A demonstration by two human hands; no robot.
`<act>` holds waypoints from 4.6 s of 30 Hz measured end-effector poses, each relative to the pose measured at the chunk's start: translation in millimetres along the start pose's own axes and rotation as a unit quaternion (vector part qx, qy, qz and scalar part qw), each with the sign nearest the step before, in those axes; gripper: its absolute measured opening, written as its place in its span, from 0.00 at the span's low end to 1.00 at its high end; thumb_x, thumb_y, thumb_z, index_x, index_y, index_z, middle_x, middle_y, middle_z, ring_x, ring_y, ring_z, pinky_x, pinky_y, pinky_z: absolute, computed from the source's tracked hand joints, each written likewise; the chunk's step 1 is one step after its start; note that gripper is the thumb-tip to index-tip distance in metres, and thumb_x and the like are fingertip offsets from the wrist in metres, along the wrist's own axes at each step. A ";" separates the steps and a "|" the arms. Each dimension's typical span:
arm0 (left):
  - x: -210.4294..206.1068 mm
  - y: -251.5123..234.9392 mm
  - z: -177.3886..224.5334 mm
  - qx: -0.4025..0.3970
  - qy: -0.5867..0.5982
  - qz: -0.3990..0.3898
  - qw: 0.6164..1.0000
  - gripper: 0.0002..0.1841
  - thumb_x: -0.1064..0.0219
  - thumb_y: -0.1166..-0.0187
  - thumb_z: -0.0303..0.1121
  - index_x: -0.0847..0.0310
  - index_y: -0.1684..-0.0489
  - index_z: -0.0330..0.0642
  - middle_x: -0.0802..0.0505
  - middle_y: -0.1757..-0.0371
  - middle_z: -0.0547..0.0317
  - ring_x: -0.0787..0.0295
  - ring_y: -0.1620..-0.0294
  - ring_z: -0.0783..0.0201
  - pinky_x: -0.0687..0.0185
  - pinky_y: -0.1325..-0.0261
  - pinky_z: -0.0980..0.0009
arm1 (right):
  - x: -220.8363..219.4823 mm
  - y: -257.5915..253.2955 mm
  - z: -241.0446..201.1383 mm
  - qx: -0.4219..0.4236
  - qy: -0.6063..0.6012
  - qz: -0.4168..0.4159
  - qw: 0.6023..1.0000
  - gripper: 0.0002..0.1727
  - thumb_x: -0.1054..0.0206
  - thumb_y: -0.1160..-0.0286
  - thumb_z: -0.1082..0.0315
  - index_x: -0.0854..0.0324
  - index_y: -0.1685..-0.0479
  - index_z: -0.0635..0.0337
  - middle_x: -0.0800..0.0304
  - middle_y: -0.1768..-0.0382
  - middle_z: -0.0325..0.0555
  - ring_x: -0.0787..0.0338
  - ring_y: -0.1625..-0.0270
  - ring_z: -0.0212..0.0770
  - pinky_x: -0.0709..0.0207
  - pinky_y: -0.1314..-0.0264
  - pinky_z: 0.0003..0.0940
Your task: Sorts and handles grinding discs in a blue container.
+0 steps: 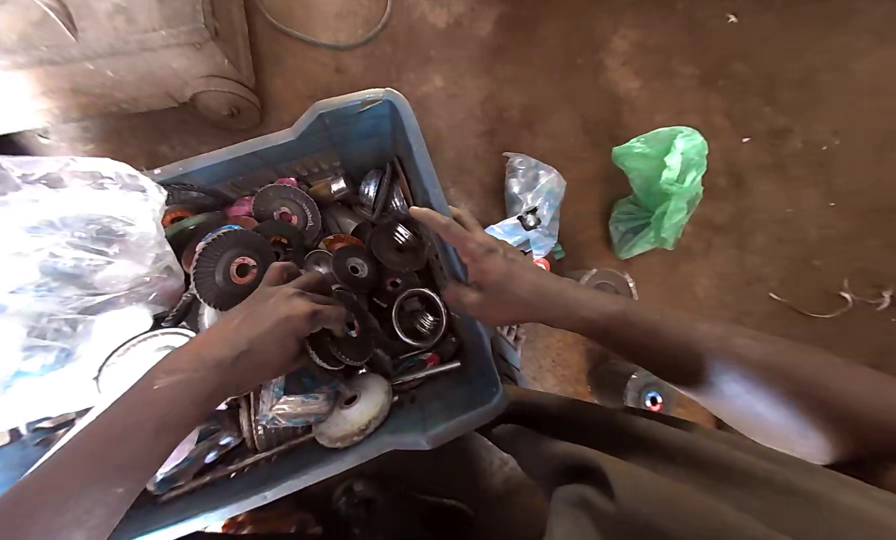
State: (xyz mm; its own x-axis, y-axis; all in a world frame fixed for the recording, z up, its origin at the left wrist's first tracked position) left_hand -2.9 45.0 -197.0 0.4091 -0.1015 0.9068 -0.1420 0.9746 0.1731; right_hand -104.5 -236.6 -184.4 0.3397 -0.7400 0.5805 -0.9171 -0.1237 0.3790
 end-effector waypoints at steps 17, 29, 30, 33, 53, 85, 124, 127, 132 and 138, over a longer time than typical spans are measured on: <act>-36.9 -102.0 62.2 0.123 -0.072 -0.366 0.920 0.22 0.30 0.24 0.33 0.17 0.30 0.41 0.15 0.27 0.46 0.23 0.24 0.41 0.38 0.18 0.41 | -3.2 -2.3 2.9 0.006 0.012 0.018 1.000 0.54 0.27 0.37 0.69 0.50 0.05 0.29 0.45 0.10 0.52 0.09 0.49 0.51 0.13 0.58 0.56; -13.7 -76.2 50.2 0.173 0.072 -0.472 0.861 0.18 0.28 0.27 0.45 0.13 0.51 0.41 0.10 0.46 0.44 0.14 0.40 0.40 0.20 0.40 0.37 | -3.1 2.5 6.1 0.021 0.025 0.018 0.999 0.52 0.28 0.34 0.63 0.50 0.05 0.29 0.42 0.12 0.51 0.10 0.46 0.45 0.13 0.60 0.48; -8.8 -72.3 48.9 0.171 0.079 -0.479 0.858 0.17 0.29 0.26 0.44 0.13 0.52 0.40 0.09 0.48 0.44 0.13 0.42 0.40 0.19 0.42 0.38 | -3.1 2.9 6.6 0.020 0.028 0.018 0.999 0.52 0.28 0.35 0.63 0.50 0.05 0.29 0.43 0.11 0.51 0.10 0.46 0.44 0.13 0.60 0.47; -3.7 -67.2 45.1 0.152 0.086 -0.492 0.853 0.15 0.30 0.24 0.44 0.13 0.52 0.41 0.09 0.50 0.46 0.12 0.44 0.42 0.19 0.43 0.40 | -2.5 3.7 6.1 0.023 0.034 0.011 0.999 0.53 0.28 0.36 0.63 0.51 0.04 0.29 0.44 0.11 0.52 0.11 0.45 0.44 0.13 0.60 0.46; -27.3 -48.0 54.0 0.123 0.077 -0.426 0.893 0.24 0.50 0.11 0.52 0.16 0.36 0.45 0.11 0.34 0.49 0.19 0.27 0.47 0.35 0.19 0.46 | -1.6 1.2 3.9 0.018 0.022 0.005 1.000 0.52 0.30 0.33 0.65 0.52 0.04 0.30 0.44 0.11 0.54 0.10 0.49 0.47 0.14 0.61 0.49; -62.3 -96.4 67.8 0.184 0.028 -0.436 0.880 0.46 0.26 0.36 0.56 0.33 0.12 0.49 0.20 0.19 0.49 0.23 0.24 0.42 0.32 0.23 0.41 | -4.1 1.8 3.3 0.029 0.028 0.027 0.999 0.53 0.29 0.39 0.68 0.48 0.05 0.32 0.42 0.12 0.52 0.10 0.46 0.46 0.13 0.59 0.49; -57.5 -118.8 34.4 -0.016 -0.077 -0.234 0.969 0.28 0.26 0.28 0.29 0.19 0.24 0.46 0.23 0.14 0.56 0.38 0.10 0.48 0.53 0.09 0.42 | -3.5 1.8 2.8 0.030 0.045 0.027 0.998 0.52 0.30 0.37 0.68 0.49 0.05 0.33 0.42 0.11 0.50 0.09 0.47 0.46 0.13 0.60 0.52; -76.0 -124.2 33.4 -0.030 -0.166 -0.229 0.959 0.25 0.35 0.24 0.20 0.19 0.25 0.41 0.25 0.12 0.55 0.45 0.06 0.46 0.66 0.07 0.35 | -3.2 2.1 1.4 0.021 0.048 0.023 0.998 0.52 0.31 0.37 0.69 0.49 0.05 0.32 0.43 0.10 0.48 0.10 0.48 0.46 0.13 0.61 0.51; -81.0 -123.5 36.4 -0.012 -0.177 -0.156 0.972 0.17 0.38 0.22 0.19 0.14 0.37 0.35 0.15 0.26 0.49 0.28 0.19 0.47 0.44 0.13 0.45 | -3.8 3.4 2.9 0.020 0.036 0.023 0.999 0.52 0.30 0.36 0.68 0.50 0.05 0.30 0.44 0.10 0.47 0.09 0.48 0.45 0.12 0.59 0.52; -71.1 -103.0 8.8 0.019 -0.062 -0.073 0.995 0.10 0.29 0.23 0.33 0.08 0.47 0.51 0.13 0.26 0.53 0.24 0.20 0.48 0.32 0.19 0.46 | -3.5 2.1 4.8 0.019 0.032 0.019 0.999 0.53 0.28 0.37 0.67 0.50 0.05 0.30 0.43 0.12 0.55 0.09 0.51 0.48 0.14 0.61 0.51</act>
State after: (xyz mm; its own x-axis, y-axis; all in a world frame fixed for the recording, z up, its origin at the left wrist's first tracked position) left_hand -25.3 -49.9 -275.9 0.3133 -0.2680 0.9111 -0.1234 0.9397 0.3188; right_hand -108.6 -237.4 -189.1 0.3156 -0.7016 0.6389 -0.9365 -0.1220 0.3286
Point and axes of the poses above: each hand's wrist, its own y-axis away from the middle knuckle, its own x-axis out of the back of the hand, z = x × y, the point moved 1 cm from there along -y, towards the middle knuckle
